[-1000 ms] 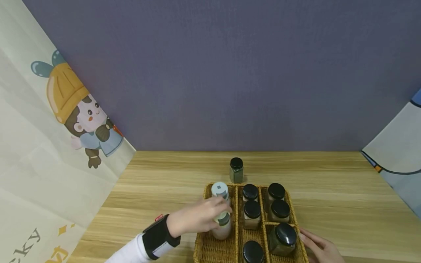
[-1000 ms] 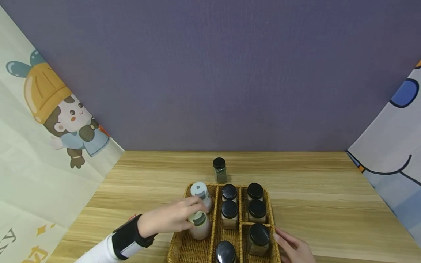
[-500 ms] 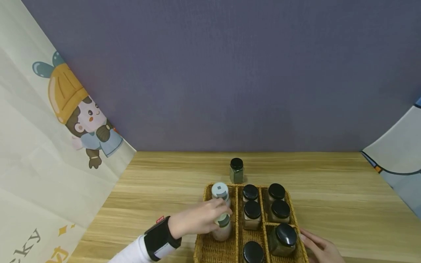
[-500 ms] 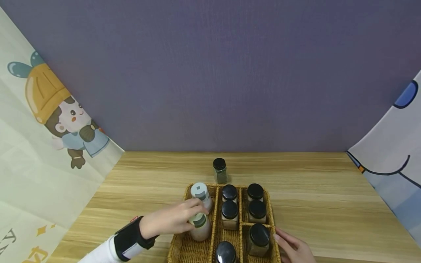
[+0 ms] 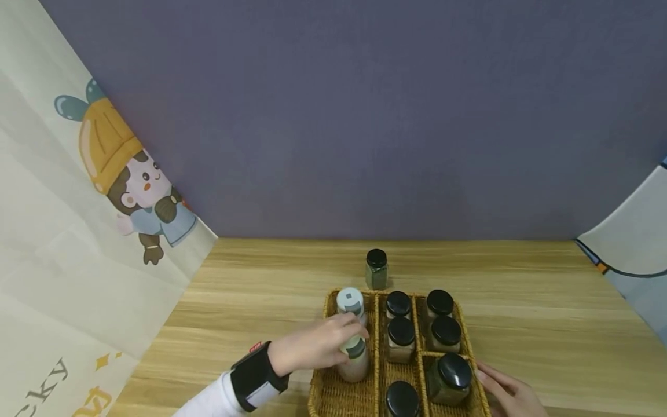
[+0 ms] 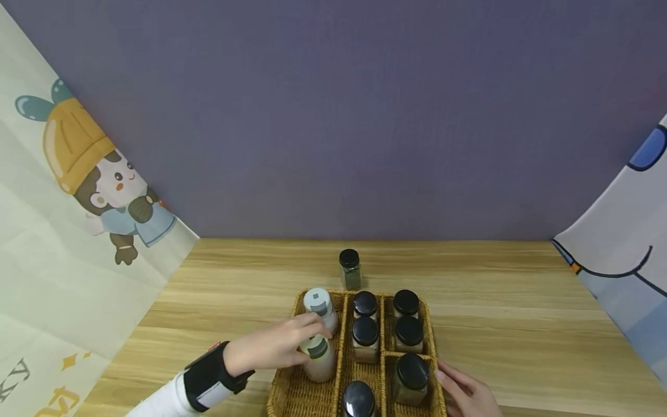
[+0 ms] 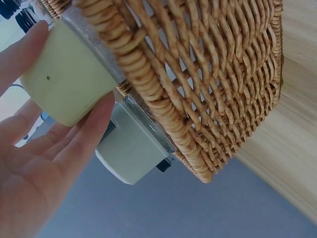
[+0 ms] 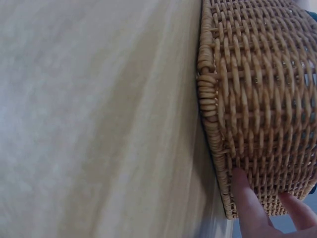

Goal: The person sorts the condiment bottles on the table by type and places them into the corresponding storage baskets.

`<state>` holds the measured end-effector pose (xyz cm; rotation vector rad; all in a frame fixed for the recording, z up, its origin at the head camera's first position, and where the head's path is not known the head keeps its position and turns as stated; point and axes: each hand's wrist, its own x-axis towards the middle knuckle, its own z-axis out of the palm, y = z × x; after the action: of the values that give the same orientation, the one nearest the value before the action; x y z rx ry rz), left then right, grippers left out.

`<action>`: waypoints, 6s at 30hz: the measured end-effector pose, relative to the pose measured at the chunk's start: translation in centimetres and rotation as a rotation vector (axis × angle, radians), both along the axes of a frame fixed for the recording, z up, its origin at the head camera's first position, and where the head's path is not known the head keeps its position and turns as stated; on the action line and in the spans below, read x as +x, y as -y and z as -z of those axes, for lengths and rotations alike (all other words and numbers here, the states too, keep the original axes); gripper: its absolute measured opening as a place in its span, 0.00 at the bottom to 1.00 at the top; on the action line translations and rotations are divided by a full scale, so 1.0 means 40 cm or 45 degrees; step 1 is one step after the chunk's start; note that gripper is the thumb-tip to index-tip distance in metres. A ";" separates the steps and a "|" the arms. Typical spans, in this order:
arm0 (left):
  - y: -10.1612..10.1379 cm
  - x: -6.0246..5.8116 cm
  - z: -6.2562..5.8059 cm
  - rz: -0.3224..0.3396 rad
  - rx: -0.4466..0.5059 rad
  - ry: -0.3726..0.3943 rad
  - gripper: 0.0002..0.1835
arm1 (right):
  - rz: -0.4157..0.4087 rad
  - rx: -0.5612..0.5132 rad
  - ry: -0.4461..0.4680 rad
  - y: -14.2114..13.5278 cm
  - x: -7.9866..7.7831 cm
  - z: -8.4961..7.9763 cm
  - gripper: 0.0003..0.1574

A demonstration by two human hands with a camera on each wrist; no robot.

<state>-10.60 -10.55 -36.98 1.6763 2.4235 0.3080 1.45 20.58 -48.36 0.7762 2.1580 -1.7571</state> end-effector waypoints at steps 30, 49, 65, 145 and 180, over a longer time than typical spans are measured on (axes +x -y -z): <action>-0.064 -0.070 -0.099 -0.009 0.047 0.021 0.20 | 0.042 -0.082 -0.010 0.005 0.004 -0.006 0.47; -0.116 -0.222 -0.120 -0.217 0.029 -0.048 0.20 | 0.055 0.000 0.005 0.041 0.050 -0.028 0.49; -0.174 -0.282 -0.090 -0.326 -0.199 -0.044 0.22 | 0.027 0.046 0.022 0.045 0.056 -0.033 0.48; -0.165 -0.216 -0.123 -0.116 -0.371 0.028 0.22 | 0.216 -0.057 -0.022 0.186 0.204 -0.042 0.46; -0.219 -0.187 -0.251 -0.051 -0.325 0.009 0.21 | 0.132 -0.019 -0.011 0.100 0.124 -0.034 0.47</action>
<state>-18.08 -1.81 -26.95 1.5161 2.3758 0.0082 6.42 16.59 -47.00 0.8935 2.1437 -1.8275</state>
